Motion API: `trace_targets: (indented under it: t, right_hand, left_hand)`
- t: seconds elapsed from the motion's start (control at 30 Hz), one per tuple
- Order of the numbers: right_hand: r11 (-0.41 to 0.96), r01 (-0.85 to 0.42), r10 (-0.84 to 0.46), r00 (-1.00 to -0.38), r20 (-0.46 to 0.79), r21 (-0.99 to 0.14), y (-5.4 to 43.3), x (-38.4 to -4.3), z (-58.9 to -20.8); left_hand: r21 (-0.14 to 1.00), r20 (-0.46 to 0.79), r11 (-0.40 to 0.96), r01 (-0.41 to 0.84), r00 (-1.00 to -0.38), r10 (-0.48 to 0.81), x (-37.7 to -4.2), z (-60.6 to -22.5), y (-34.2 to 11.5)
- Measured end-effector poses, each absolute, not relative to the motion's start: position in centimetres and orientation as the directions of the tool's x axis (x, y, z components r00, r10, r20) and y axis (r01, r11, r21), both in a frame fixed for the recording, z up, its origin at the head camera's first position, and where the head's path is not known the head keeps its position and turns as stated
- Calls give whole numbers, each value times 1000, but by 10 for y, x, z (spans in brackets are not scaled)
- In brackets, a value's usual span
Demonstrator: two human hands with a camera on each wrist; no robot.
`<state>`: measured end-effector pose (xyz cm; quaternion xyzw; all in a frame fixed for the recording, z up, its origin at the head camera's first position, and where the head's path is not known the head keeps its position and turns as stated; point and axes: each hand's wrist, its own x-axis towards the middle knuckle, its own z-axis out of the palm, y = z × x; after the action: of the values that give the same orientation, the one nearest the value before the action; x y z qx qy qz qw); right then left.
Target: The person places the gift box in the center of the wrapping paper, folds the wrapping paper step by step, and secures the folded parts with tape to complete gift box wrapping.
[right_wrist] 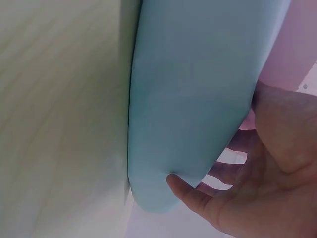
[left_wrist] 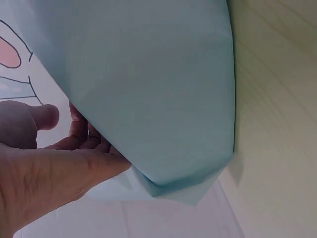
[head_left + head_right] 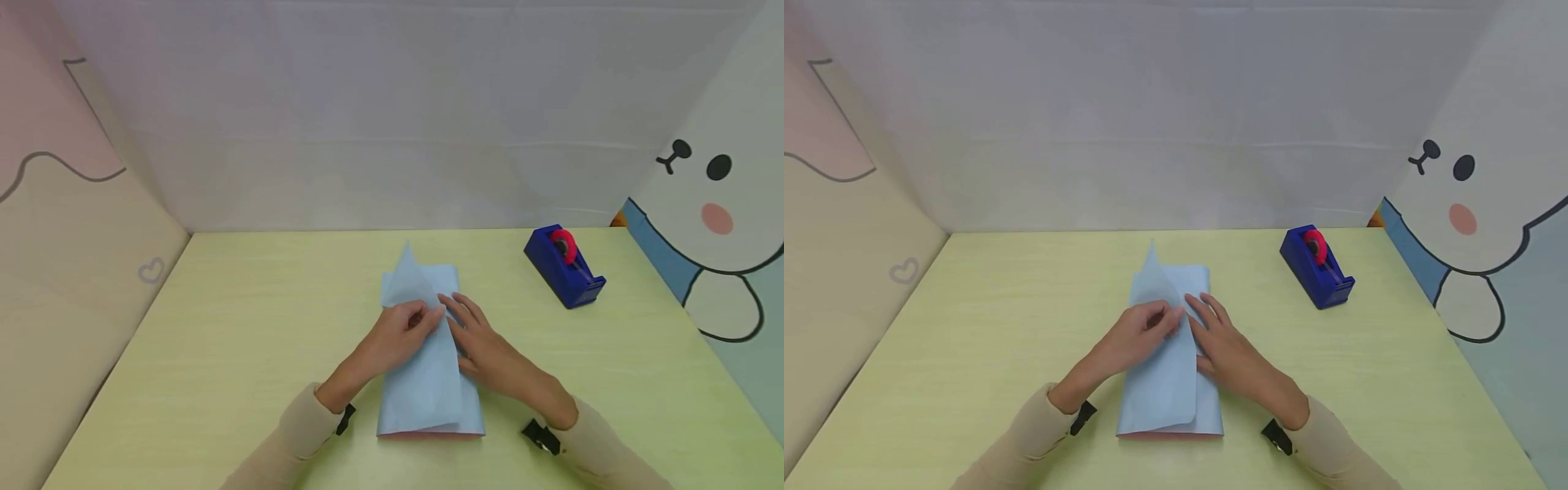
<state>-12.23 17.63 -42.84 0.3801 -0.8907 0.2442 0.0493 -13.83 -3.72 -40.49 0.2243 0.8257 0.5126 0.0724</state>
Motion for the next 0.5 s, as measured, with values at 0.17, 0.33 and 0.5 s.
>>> trace_targets:
  t: [0.17,0.33,0.5]
  right_hand:
    - [576,-669,-646,-725,240,-470,178,-124,-425]
    - [567,-540,-565,-804,182,-622,178,-124,-418]
    - [540,-376,-433,-891,135,-753,174,-126,-415]
  left_hand:
    - [870,117,384,308,-887,447,-139,-406,-38]
    - [854,147,379,357,-864,481,-139,-406,-40]
    - [837,161,377,396,-838,522,-140,-407,-42]
